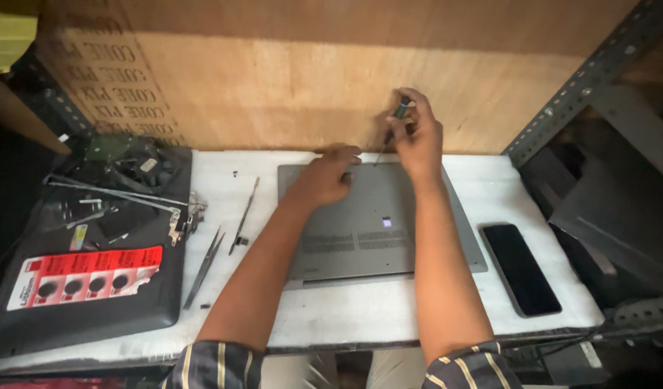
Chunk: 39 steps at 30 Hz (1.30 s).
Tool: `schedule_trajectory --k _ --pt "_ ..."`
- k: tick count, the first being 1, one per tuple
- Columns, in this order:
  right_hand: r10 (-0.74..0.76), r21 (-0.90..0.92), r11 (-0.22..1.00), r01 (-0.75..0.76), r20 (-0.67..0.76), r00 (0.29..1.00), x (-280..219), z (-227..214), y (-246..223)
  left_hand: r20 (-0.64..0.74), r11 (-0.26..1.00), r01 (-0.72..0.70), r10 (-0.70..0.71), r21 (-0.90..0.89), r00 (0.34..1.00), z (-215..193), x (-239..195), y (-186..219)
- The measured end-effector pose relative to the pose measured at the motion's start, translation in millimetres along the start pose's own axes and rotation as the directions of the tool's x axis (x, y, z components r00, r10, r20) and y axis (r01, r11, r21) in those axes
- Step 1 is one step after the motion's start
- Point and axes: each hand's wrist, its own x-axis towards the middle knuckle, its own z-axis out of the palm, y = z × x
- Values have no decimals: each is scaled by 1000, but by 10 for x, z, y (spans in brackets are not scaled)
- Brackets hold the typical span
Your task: The person uses a screwdriver to remove multiple screws from the bottom case of a closed laptop. They place the removed screws on the work surface and then use a thin metal prying tool to begin separating the bottom cover from the laptop chassis.
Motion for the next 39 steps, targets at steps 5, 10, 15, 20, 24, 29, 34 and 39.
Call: schedule_trajectory --k 5,10,15,20,24,29,34,39 --pt "-46 -12 999 46 4 999 -6 117 -60 28 999 39 -40 29 999 -17 -8 63" --pt "-10 -63 998 11 9 1000 -27 123 -168 20 998 41 -42 51 999 -10 14 75" --pt "-43 -158 987 40 -13 999 7 -1 -220 22 997 47 -48 60 999 -19 -4 85" --pt "42 -157 986 -49 -45 998 21 -167 -225 39 995 94 -96 37 995 -37 -6 126" --pt "64 -177 981 -75 -65 996 15 -202 -221 4 997 68 -68 37 998 -49 -23 148" --pt "-13 -227 974 -4 -71 997 26 -195 -187 10 997 64 -64 31 998 -81 -32 190" --pt "-11 -444 894 -61 -158 987 22 -147 -201 34 990 141 -142 22 989 -122 -71 236" --pt "-87 -548 836 -30 -185 979 -15 -82 -203 18 998 58 -59 24 998 -119 -53 170"
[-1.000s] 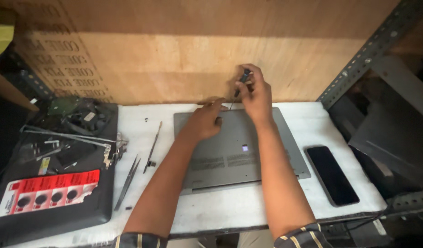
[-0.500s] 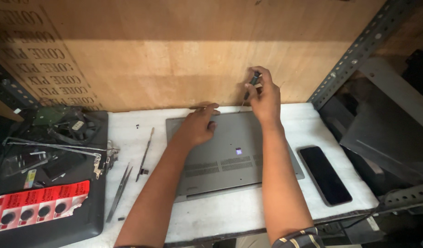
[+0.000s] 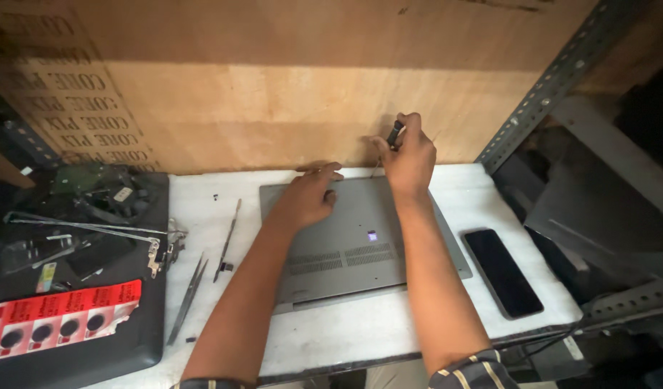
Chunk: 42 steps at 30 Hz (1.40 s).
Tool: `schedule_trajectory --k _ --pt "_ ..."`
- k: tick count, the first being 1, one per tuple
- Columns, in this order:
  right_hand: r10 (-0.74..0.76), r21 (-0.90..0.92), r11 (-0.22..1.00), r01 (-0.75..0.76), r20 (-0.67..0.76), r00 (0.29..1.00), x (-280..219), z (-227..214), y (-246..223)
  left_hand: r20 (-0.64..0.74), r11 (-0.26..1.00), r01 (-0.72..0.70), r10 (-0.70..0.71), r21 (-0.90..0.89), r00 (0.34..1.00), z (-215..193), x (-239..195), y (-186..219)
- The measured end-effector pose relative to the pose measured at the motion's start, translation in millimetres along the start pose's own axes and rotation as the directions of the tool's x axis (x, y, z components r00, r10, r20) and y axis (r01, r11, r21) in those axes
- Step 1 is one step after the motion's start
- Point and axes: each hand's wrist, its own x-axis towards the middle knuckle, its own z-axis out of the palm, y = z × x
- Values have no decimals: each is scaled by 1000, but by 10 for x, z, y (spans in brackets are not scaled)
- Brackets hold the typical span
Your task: The person uses a screwdriver to remove multiple screws from the bottom case of a closed laptop. They place the removed screws on the work surface and then use a thin metal prying tool to begin separating the bottom cover from the laptop chassis.
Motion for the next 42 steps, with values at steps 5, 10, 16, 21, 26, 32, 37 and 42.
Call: schedule_trajectory --k 5,10,16,21,26,32,37,42 --pt "-182 86 980 177 56 982 -40 -41 81 14 999 -5 5 34 1000 59 36 -67" --pt "-141 223 968 112 118 983 -61 -109 151 47 998 35 -38 57 998 71 53 -59" --pt "-102 242 967 86 54 993 -78 -77 144 28 999 34 -35 23 999 97 34 -74" --pt "-50 349 937 8 112 992 -77 -32 168 -95 993 -104 110 61 989 132 12 -84" --pt "-76 667 738 -101 232 970 -76 63 344 -63 999 -54 54 2 997 120 9 -69" --pt "70 665 734 -140 131 989 -74 207 506 -123 983 -170 177 70 976 10 -17 88" --pt "56 746 647 -156 157 986 -3 135 516 -147 974 -194 210 114 967 -39 19 328" --pt "78 606 782 -143 132 988 -4 75 456 -214 975 -216 224 59 951 230 326 431"
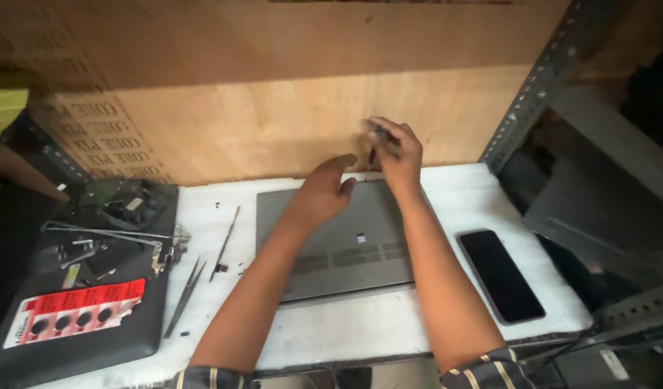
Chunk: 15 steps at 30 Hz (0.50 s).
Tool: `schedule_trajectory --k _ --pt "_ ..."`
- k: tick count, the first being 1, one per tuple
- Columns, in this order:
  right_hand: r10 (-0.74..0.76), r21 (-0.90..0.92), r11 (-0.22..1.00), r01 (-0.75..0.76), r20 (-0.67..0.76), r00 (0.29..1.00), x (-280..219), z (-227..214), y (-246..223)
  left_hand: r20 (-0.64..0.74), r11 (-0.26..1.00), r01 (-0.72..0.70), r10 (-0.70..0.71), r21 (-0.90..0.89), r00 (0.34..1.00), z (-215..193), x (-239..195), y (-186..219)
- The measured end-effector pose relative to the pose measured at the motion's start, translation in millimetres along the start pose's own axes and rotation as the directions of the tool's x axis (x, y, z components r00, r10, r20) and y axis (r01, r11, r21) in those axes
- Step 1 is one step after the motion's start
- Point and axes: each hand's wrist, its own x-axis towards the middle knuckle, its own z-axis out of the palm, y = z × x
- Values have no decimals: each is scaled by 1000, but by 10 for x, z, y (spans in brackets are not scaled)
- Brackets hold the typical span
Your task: The person uses a screwdriver to remove multiple screws from the bottom case of a closed laptop. They place the removed screws on the work surface and then use a thin metal prying tool to begin separating the bottom cover from the laptop chassis.
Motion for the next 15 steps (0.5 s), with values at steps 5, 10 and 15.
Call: schedule_trajectory --k 5,10,15 --pt "-40 135 990 33 52 998 -2 7 37 45 970 119 -112 -212 993 463 297 -338" --pt "245 511 795 -328 224 943 30 82 63 -21 817 118 -156 -565 987 740 356 -517" --pt "38 108 993 -47 83 996 -100 117 -20 -68 892 280 -323 -355 944 680 318 -397"
